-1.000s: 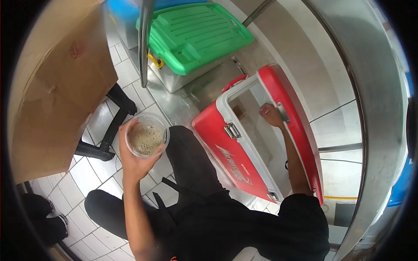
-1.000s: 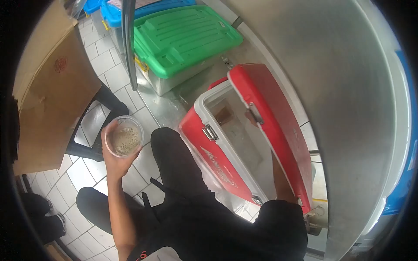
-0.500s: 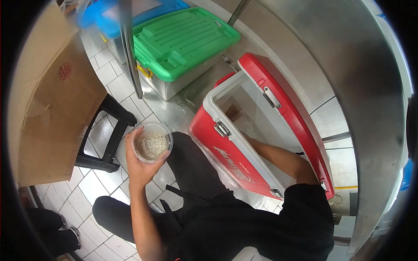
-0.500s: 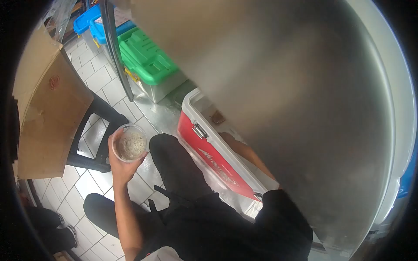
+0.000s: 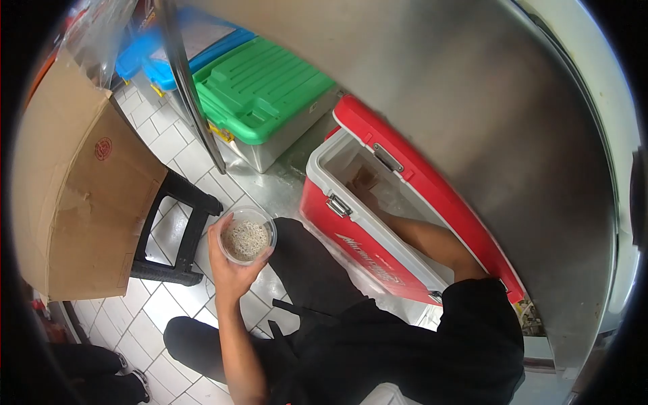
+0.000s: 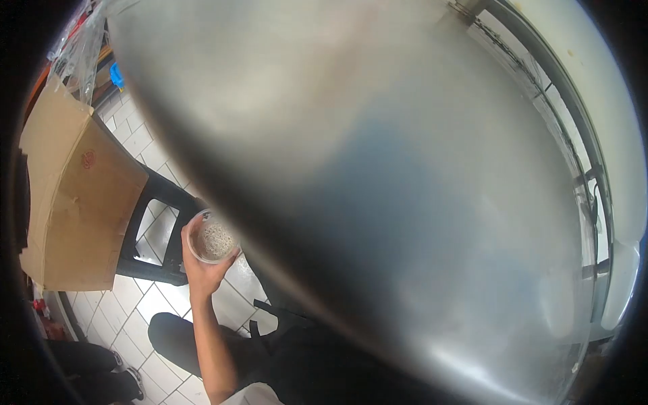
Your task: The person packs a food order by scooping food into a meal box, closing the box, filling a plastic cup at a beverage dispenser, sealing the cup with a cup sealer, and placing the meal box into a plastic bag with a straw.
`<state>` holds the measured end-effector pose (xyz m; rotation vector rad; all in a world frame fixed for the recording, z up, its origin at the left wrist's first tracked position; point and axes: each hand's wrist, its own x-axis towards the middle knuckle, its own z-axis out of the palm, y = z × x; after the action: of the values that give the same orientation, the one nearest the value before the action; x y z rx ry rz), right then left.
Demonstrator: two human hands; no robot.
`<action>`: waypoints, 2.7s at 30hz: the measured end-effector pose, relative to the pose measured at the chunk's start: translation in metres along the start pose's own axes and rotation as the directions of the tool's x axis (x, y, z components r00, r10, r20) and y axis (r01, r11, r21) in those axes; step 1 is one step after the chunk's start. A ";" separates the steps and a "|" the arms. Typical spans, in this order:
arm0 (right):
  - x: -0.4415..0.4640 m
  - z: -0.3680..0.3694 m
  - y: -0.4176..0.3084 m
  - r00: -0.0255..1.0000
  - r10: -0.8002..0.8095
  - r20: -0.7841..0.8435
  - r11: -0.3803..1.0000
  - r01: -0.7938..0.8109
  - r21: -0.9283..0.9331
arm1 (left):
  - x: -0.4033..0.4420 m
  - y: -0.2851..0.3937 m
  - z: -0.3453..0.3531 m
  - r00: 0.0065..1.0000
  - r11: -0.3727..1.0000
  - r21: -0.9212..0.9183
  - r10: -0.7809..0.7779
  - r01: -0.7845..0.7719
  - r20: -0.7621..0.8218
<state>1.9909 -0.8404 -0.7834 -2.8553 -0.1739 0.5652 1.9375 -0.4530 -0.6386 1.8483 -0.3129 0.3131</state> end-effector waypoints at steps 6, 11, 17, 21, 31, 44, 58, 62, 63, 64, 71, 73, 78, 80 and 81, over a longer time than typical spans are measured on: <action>0.021 -0.001 0.001 0.998 0.001 -0.057 0.999 -0.004 -0.048 | -0.001 0.001 0.003 1.000 1.000 -0.016 0.021 -0.020 0.023; 0.021 -0.003 0.006 0.999 0.006 -0.044 0.997 -0.009 -0.080 | -0.003 0.005 0.002 1.000 0.999 0.027 0.018 -0.019 0.020; 0.028 -0.009 0.016 1.000 -0.003 -0.011 0.993 0.002 -0.120 | -0.003 0.007 -0.004 0.999 1.000 0.002 0.017 -0.017 -0.042; 0.028 -0.020 0.052 0.989 -0.074 0.126 0.973 0.099 -0.210 | -0.002 0.012 -0.011 0.997 0.997 0.059 0.056 -0.053 -0.058; -0.125 -0.021 0.071 0.032 0.350 0.936 0.847 -0.439 -0.301 | -0.001 0.013 -0.008 0.997 1.000 0.007 0.022 -0.022 -0.068; -0.142 0.005 0.068 0.236 0.320 0.917 0.889 -0.409 -0.205 | 0.000 0.016 -0.006 0.998 0.999 0.018 0.047 -0.047 -0.036; -0.067 -0.051 0.047 0.513 0.385 0.767 0.920 -0.278 -0.276 | 0.001 0.017 -0.006 0.998 0.998 0.026 0.061 -0.060 -0.032; -0.059 -0.054 0.047 0.754 0.160 0.637 0.970 0.000 -0.243 | 0.001 0.016 -0.006 0.997 0.997 0.050 0.067 -0.065 -0.036; -0.058 -0.057 0.042 0.800 0.049 0.599 0.971 0.101 -0.215 | 0.000 0.015 -0.005 0.997 0.996 0.053 0.068 -0.067 -0.030; -0.062 -0.074 0.021 0.773 0.196 0.603 0.931 0.046 -0.362 | 0.000 0.015 -0.005 0.997 0.996 0.055 0.069 -0.068 -0.021; -0.076 -0.114 0.025 0.449 0.562 0.694 0.819 -0.185 -0.543 | -0.001 0.016 -0.004 0.999 0.999 0.034 0.029 -0.030 0.024; -0.085 -0.109 0.031 0.458 0.487 0.744 0.873 -0.226 -0.433 | 0.001 0.014 -0.003 0.998 0.996 0.067 0.061 -0.061 0.004; -0.084 -0.054 0.064 0.283 0.263 0.922 0.958 0.036 -0.284 | 0.001 0.014 0.000 0.998 0.996 0.061 0.059 -0.059 0.003; -0.092 -0.030 0.065 0.013 0.312 0.950 0.935 0.171 -0.310 | -0.004 0.017 -0.002 0.999 0.994 0.094 0.048 -0.049 0.005; -0.088 -0.023 0.064 -0.036 0.329 0.943 0.929 0.193 -0.317 | -0.003 0.016 -0.002 0.998 0.991 0.114 0.065 -0.068 0.027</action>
<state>1.9235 -0.9208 -0.7464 -1.8755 -0.3704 2.8726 1.9284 -0.4554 -0.6256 1.9583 -0.3797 0.3618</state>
